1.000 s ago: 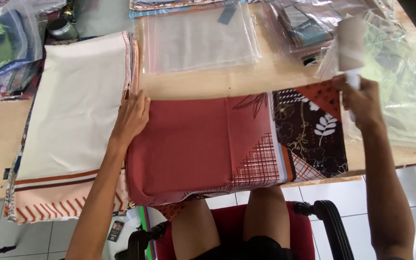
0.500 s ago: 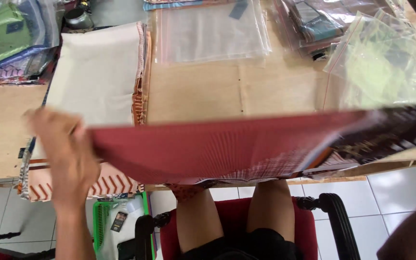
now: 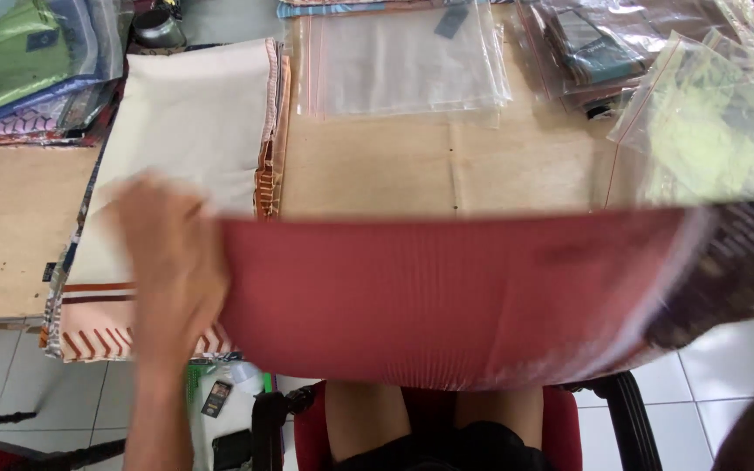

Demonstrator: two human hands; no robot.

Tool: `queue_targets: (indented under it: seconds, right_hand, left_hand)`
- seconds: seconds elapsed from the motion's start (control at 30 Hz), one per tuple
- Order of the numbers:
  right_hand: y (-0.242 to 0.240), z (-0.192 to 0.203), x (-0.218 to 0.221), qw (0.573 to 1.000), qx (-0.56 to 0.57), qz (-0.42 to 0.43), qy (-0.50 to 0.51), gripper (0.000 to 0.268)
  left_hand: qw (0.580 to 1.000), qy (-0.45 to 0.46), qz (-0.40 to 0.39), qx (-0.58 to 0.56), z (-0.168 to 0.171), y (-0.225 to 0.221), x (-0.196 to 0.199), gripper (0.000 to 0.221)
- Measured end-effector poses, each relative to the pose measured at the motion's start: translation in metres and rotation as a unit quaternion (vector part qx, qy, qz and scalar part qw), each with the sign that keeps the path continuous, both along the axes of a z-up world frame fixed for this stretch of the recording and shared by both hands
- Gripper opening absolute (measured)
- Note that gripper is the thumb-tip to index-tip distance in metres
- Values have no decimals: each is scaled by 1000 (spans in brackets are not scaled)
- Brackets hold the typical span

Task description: Cleaning a scarf with a lint roller and folding it on a table.

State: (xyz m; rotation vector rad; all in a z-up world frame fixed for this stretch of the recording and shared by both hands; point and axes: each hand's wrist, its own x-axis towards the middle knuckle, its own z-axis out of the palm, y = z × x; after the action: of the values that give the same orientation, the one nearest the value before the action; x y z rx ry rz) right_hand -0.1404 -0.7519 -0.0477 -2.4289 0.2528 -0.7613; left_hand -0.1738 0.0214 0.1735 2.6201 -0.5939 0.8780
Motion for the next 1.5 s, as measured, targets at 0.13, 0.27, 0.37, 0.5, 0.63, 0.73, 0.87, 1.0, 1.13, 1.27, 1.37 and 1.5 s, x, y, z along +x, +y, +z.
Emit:
queue_targets:
  seconds: [0.13, 0.27, 0.37, 0.5, 0.63, 0.73, 0.87, 1.0, 1.13, 1.27, 1.37, 1.5]
  right_hand:
    - [55, 5, 43, 998, -49, 33, -7, 26]
    - [124, 8, 92, 978, -190, 4, -80, 23]
    - [148, 9, 104, 962, -270, 17, -24, 17]
    - [149, 4, 106, 935, -351, -15, 36, 13]
    - [144, -10, 113, 916, -399, -24, 39, 13]
    - [146, -11, 115, 898, -439, -29, 22, 10]
    - [152, 4, 107, 934, -357, -5, -12, 11]
    - [188, 50, 62, 988, -133, 41, -62, 20]
    - [257, 83, -35, 998, -60, 22, 12, 30]
    - [307, 21, -107, 955, 138, 117, 236, 29]
    - [360, 42, -132, 902, 182, 230, 316, 20]
    - [370, 37, -140, 870, 198, 160, 423, 30]
  left_hand:
    - [998, 42, -22, 29, -56, -18, 94, 19]
    - [994, 28, -4, 109, -136, -16, 162, 18]
    - [985, 17, 28, 167, -177, -12, 190, 18]
    - [973, -1, 52, 225, -198, -9, 206, 19]
    - [967, -8, 60, 246, -191, -10, 204, 21]
    - [967, -5, 62, 247, -193, -8, 204, 20]
    - [966, -40, 80, 242, -188, -12, 198, 18]
    - [989, 31, 86, 118, -173, -39, 157, 48]
    - [978, 206, -9, -27, -125, -89, 58, 52]
    - [972, 234, -15, 26, -151, -95, 24, 67]
    - [972, 224, 8, 67, -160, -95, 20, 75]
    - [975, 207, 22, 72, -160, -94, 18, 76]
